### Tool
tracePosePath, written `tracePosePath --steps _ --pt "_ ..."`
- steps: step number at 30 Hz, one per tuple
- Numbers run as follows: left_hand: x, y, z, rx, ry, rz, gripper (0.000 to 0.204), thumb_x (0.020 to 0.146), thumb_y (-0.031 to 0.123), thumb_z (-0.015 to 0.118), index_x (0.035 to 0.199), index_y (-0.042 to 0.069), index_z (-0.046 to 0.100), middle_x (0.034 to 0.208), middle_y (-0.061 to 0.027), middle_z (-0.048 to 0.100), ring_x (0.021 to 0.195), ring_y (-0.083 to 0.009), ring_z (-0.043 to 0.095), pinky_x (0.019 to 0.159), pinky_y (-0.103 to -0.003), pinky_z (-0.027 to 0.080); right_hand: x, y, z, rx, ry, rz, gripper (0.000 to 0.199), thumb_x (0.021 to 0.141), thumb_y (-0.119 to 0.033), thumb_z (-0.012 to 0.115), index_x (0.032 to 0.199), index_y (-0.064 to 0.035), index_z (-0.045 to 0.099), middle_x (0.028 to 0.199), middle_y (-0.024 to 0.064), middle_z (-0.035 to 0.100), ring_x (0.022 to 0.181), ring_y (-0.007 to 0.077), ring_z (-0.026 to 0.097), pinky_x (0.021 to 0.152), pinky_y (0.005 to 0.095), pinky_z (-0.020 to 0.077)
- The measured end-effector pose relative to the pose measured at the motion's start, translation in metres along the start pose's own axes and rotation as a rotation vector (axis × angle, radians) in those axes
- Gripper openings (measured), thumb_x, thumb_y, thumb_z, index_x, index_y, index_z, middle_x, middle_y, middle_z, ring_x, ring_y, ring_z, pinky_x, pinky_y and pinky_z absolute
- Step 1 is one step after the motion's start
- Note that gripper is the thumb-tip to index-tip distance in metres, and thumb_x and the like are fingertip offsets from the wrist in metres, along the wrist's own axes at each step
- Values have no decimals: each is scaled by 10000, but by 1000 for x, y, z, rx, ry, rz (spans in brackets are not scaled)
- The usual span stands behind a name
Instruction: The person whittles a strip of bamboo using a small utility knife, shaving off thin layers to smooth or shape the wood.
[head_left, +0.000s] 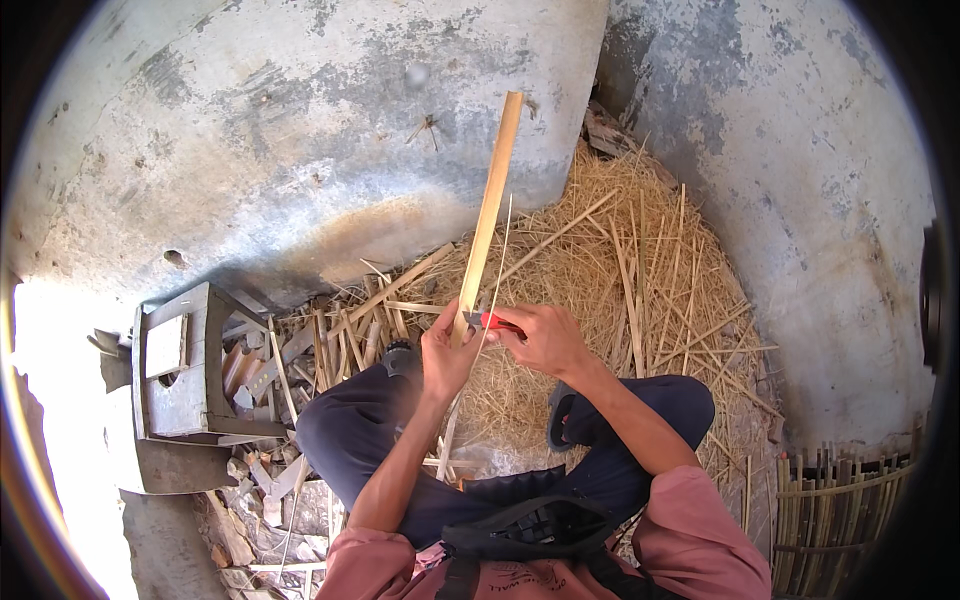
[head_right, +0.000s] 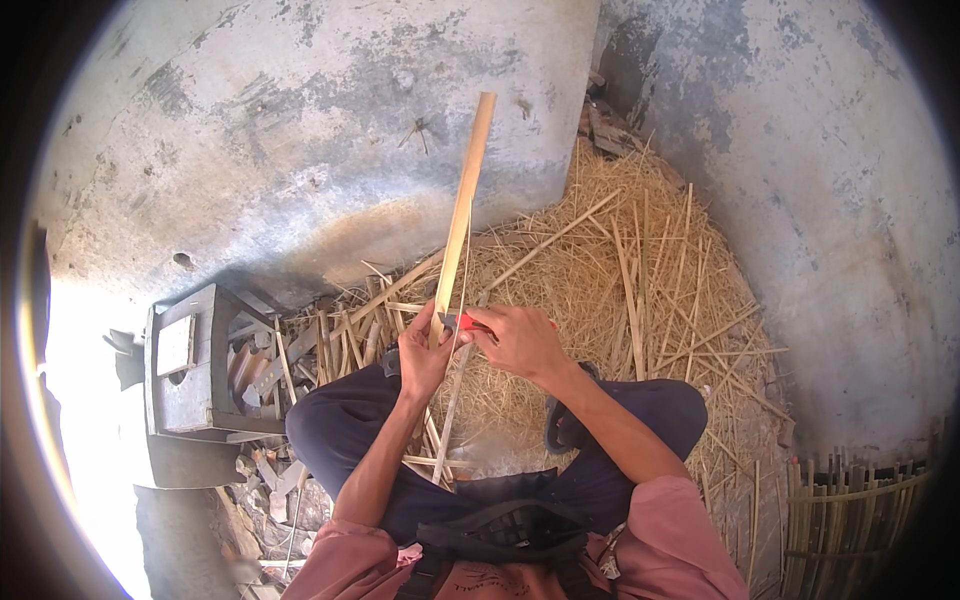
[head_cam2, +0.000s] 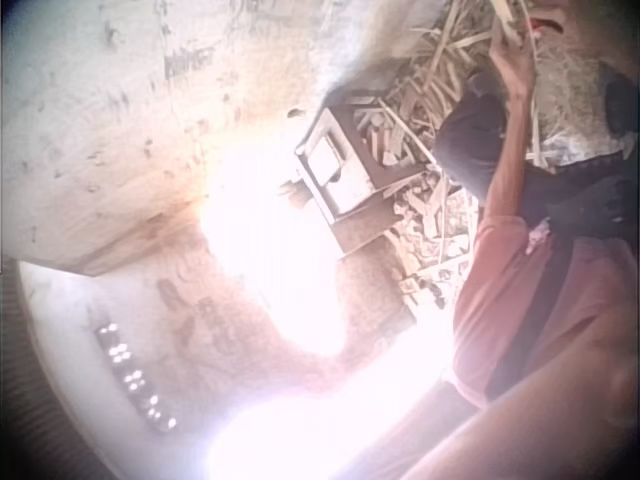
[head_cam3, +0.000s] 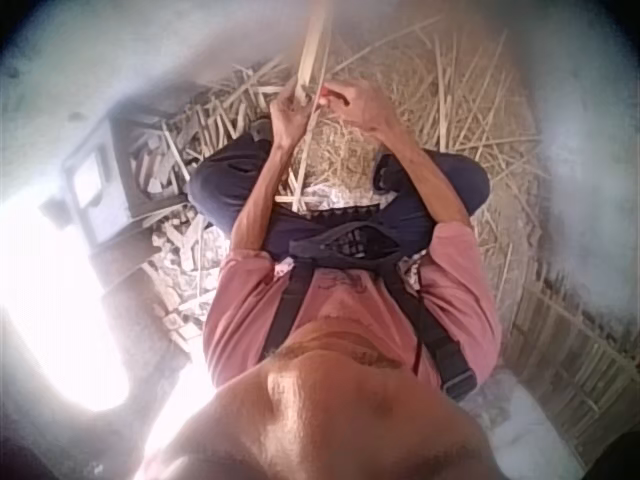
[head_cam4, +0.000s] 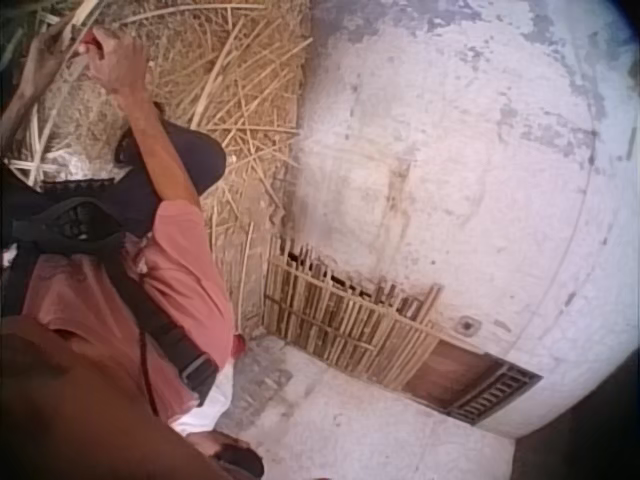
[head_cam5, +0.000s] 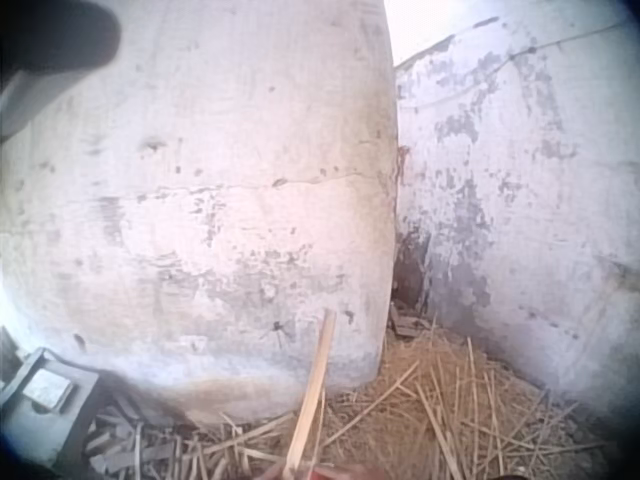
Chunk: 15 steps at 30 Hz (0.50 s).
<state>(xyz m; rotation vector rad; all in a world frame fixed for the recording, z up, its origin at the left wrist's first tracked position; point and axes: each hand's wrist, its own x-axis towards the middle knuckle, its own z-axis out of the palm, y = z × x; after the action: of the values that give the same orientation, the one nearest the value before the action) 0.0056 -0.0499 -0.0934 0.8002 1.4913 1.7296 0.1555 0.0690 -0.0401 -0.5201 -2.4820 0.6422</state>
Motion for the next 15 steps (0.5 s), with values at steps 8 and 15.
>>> tracePosePath --steps 8,15 --pt "0 -6 1 3 66 -4 674 850 33 921 1450 -47 624 1215 -7 739 1071 -53 647 929 -231 542 1 -6 -7 -6 -50 42 295 963 -316 754 1194 -135 781 886 137 755 739 343 738 649 454 577" --pt "-3 6 3 99 106 0 553 889 22 864 1397 -71 666 1110 4 752 959 -25 623 820 -206 538 1 -9 -9 -57 -70 59 309 969 -316 754 1208 -119 775 895 139 760 741 344 743 647 452 583"
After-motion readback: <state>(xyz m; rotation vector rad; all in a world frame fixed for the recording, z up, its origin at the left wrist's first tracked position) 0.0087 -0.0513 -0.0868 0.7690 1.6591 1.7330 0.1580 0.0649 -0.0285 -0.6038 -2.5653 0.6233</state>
